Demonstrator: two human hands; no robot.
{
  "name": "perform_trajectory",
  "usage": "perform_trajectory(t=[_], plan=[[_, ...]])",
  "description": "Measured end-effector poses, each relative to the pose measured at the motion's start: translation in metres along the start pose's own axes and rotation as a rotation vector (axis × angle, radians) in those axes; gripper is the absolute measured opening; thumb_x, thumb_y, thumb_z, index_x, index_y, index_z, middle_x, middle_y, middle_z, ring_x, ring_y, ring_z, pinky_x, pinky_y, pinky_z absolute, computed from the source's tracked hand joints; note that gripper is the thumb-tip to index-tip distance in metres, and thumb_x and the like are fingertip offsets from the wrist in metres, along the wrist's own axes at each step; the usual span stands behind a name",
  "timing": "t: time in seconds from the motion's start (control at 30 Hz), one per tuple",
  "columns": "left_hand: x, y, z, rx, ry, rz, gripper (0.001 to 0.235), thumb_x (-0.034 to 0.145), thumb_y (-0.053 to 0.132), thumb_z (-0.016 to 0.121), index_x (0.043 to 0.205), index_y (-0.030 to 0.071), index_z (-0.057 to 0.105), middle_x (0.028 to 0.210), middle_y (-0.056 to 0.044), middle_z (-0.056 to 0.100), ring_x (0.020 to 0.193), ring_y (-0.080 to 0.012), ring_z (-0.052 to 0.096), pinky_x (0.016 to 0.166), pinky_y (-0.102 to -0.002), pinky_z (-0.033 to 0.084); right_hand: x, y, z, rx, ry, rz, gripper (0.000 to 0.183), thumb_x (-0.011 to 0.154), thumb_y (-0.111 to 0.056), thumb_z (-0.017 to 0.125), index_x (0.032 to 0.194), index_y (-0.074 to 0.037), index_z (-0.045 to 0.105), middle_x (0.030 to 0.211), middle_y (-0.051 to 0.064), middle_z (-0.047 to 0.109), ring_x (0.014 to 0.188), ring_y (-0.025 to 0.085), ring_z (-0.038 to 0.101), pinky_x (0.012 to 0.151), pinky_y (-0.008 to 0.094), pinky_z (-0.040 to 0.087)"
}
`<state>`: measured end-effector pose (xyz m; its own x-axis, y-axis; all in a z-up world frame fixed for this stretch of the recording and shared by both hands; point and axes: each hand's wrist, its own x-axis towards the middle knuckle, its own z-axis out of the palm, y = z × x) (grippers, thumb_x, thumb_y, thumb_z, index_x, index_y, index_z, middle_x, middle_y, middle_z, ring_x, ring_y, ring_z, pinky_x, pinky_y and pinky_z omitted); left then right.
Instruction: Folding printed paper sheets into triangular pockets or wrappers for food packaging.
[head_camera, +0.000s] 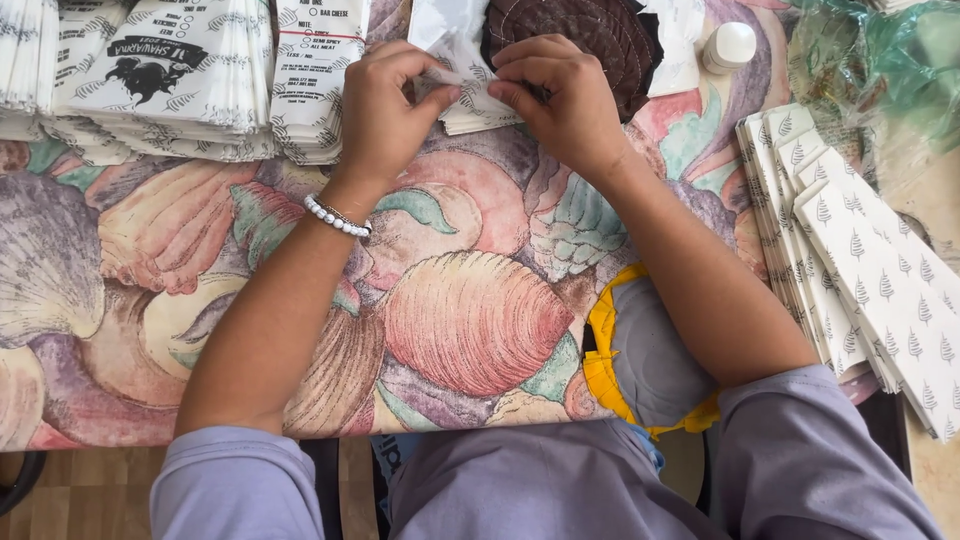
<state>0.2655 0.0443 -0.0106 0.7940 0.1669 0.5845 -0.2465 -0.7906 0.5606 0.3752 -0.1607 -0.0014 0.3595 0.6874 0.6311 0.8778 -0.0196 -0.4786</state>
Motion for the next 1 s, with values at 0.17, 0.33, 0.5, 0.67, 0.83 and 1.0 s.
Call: perform_trajectory(t=[0.17,0.33,0.5,0.67,0.83,1.0], plan=[[0.001,0.004,-0.003,-0.108,0.022,0.060,0.035,0.101,0.029,0.082,0.081,0.003,0.068,0.078,-0.005,0.061,0.070,-0.0165,0.054,0.059,-0.031,0.042,0.003,-0.008,-0.001,0.070,-0.017,0.048,0.011,0.105,-0.004,0.072,0.099,0.005,0.071,0.107,0.016,0.071,0.099,0.028,0.068,0.087,0.038,0.055],[0.006,0.021,-0.015,-0.142,0.104,0.102,0.024,0.102,0.023,0.072,0.112,0.002,0.067,0.107,-0.012,0.068,0.099,-0.0255,0.065,0.082,-0.035,0.055,0.004,-0.006,0.000,0.097,-0.020,0.096,0.011,0.105,0.000,0.068,0.096,0.004,0.064,0.103,0.013,0.068,0.092,0.025,0.065,0.079,0.036,0.053],[0.006,0.017,-0.008,-0.671,0.284,-0.080,0.035,0.106,0.036,0.068,0.123,0.008,0.055,0.109,-0.008,0.061,0.097,-0.0196,0.056,0.088,-0.031,0.050,0.001,0.002,0.000,0.107,-0.023,0.144,0.012,0.106,0.004,0.066,0.095,0.003,0.063,0.115,0.018,0.066,0.067,0.010,0.044,0.057,0.019,0.041],[0.041,0.055,-0.026,-0.972,0.133,-0.807,0.075,0.078,0.063,0.040,0.119,0.002,0.056,0.102,-0.016,0.070,0.090,-0.0247,0.071,0.082,-0.033,0.063,0.014,-0.008,-0.026,0.122,0.145,0.110,0.021,0.110,-0.011,0.064,0.093,-0.004,0.056,0.106,0.010,0.054,0.095,0.023,0.052,0.079,0.034,0.042],[0.048,0.046,-0.013,-1.161,0.051,-1.066,0.090,0.064,0.072,0.043,0.108,-0.001,0.069,0.088,-0.017,0.071,0.080,-0.0270,0.071,0.070,-0.034,0.064,0.011,-0.012,-0.025,0.310,-0.047,0.078,0.009,0.106,-0.003,0.068,0.098,0.000,0.064,0.133,0.015,0.060,0.116,0.025,0.061,0.094,0.035,0.050],[0.059,0.044,-0.011,-0.763,-0.144,-1.097,0.033,0.091,0.027,0.067,0.116,0.006,0.070,0.110,-0.007,0.079,0.102,-0.0194,0.078,0.086,-0.028,0.066,0.000,-0.002,-0.033,-0.104,-0.073,0.129,0.040,0.106,-0.040,0.069,0.127,-0.007,0.072,0.139,0.012,0.062,0.122,0.031,0.066,0.096,0.045,0.053]])
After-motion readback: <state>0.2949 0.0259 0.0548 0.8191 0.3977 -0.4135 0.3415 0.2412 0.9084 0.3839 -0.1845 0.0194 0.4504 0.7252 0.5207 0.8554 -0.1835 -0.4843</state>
